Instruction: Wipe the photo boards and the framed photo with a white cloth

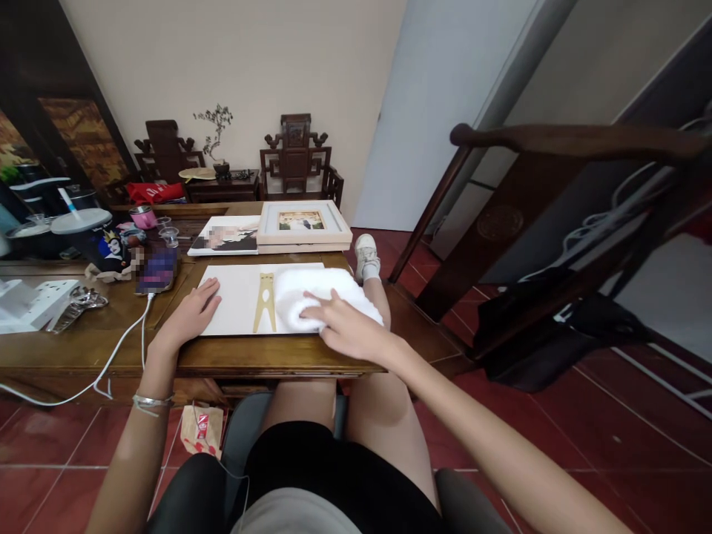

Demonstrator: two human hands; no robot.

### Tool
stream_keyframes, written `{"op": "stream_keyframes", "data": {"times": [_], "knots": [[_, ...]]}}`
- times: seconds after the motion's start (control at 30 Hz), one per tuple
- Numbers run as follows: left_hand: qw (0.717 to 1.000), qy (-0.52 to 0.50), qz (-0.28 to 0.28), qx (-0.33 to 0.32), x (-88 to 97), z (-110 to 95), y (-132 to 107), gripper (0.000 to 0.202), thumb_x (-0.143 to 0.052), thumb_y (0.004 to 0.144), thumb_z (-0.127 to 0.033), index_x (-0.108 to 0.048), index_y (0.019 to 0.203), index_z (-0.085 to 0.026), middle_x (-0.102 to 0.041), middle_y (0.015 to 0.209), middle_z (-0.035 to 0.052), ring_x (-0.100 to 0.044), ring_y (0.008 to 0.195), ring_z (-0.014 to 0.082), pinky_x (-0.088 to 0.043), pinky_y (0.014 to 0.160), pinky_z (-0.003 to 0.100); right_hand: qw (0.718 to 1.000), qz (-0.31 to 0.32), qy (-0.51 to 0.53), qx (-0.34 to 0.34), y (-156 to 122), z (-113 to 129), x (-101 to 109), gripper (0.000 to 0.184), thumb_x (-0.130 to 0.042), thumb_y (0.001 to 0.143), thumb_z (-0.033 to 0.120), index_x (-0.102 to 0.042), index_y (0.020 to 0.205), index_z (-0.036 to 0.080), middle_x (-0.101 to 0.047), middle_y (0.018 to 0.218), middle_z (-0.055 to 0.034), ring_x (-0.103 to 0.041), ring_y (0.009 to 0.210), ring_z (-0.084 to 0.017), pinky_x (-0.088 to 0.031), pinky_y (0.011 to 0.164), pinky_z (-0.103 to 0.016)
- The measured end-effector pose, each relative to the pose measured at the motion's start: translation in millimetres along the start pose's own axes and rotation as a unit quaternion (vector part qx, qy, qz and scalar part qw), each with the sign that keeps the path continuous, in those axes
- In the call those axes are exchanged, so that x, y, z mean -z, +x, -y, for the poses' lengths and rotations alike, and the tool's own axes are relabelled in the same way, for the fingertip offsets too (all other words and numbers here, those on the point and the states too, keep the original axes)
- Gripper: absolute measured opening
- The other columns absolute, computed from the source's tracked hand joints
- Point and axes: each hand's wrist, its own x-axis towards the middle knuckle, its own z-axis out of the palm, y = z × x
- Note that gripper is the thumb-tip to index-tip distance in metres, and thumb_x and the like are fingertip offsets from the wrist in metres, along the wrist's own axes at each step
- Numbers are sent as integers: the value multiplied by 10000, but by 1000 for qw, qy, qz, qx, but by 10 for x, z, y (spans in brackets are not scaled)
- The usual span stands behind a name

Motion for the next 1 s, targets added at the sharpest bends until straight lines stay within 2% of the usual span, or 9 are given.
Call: {"op": "stream_keyframes", "data": {"times": [0.07, 0.17, 0.23, 0.3, 0.37, 0.43, 0.67, 0.83, 1.0], "knots": [[1000, 1, 2, 2, 9, -13, -3, 440, -328, 954, -300, -506, 1321, -138, -430, 1497, 145, -320, 1432, 259, -222, 1175, 499, 1000, 14, 20, -1, -212, 171, 13, 541, -366, 646, 4, -632, 1084, 177, -654, 1229, -114, -366, 1399, -277, -207, 1148, -571], [1000, 1, 2, 1, 14, -22, -3, 434, -330, 951, -299, -512, 1314, -147, -441, 1491, 140, -328, 1428, 259, -231, 1171, 504, 999, 24, 31, -11, -399, 350, 57, 550, -368, 631, 2, -633, 1076, 188, -614, 1305, -101, -384, 1389, -268, -203, 1165, -549], [1000, 1, 0, 0, 12, -20, -1, 437, -330, 947, -294, -510, 1316, -143, -442, 1489, 142, -332, 1426, 258, -234, 1170, 503, 999, 25, 26, -12, -421, 400, 97, 554, -364, 618, -1, -643, 1054, 198, -665, 1209, -80, -477, 1317, -265, -259, 1149, -525], [1000, 1, 1, -1, 7, -13, 2, 445, -328, 946, -293, -504, 1322, -135, -437, 1492, 147, -330, 1427, 257, -233, 1170, 502, 1000, 22, 16, -10, -368, 382, 135, 530, -369, 614, 7, -661, 1006, 209, -715, 1015, -52, -617, 1115, -251, -360, 1089, -485], [1000, 0, 3, -2, 2, -4, 5, 453, -323, 947, -295, -499, 1328, -126, -430, 1496, 152, -323, 1430, 260, -230, 1171, 504, 1000, 16, 5, -10, -252, 291, 160, 489, -382, 625, 24, -679, 963, 213, -708, 844, -29, -660, 887, -222, -457, 981, -422], [1000, 0, 6, -2, -1, 5, 7, 460, -318, 949, -300, -495, 1331, -114, -424, 1498, 160, -316, 1434, 263, -227, 1173, 504, 1000, 5, 1, -14, -87, 140, 166, 465, -394, 641, 40, -692, 955, 210, -700, 802, -22, -643, 807, -210, -490, 898, -372], [1000, -9, -2, -9, -16, 41, 4, 455, -299, 962, -315, -500, 1330, -139, -423, 1502, 143, -327, 1429, 249, -227, 1176, 493, 998, -18, 21, -63, 692, -390, 82, 563, -398, 658, 29, -697, 1123, 136, -708, 1156, -80, -629, 1049, -258, -438, 938, -344], [1000, -11, -3, -1, -38, 64, 7, 493, -277, 964, -312, -471, 1367, -103, -409, 1507, 163, -314, 1436, 247, -226, 1179, 480, 994, -49, 10, -99, 1116, -458, 7, 577, -416, 688, 13, -681, 1187, 129, -681, 1231, -91, -607, 1110, -276, -402, 978, -338], [1000, -5, 4, 5, -37, 65, 3, 511, -270, 961, -305, -450, 1389, -90, -387, 1520, 161, -301, 1441, 248, -223, 1180, 480, 994, -52, 10, -95, 1199, -373, -57, 546, -437, 696, 16, -701, 1136, 201, -700, 1201, -46, -601, 1115, -273, -407, 966, -353]]}}
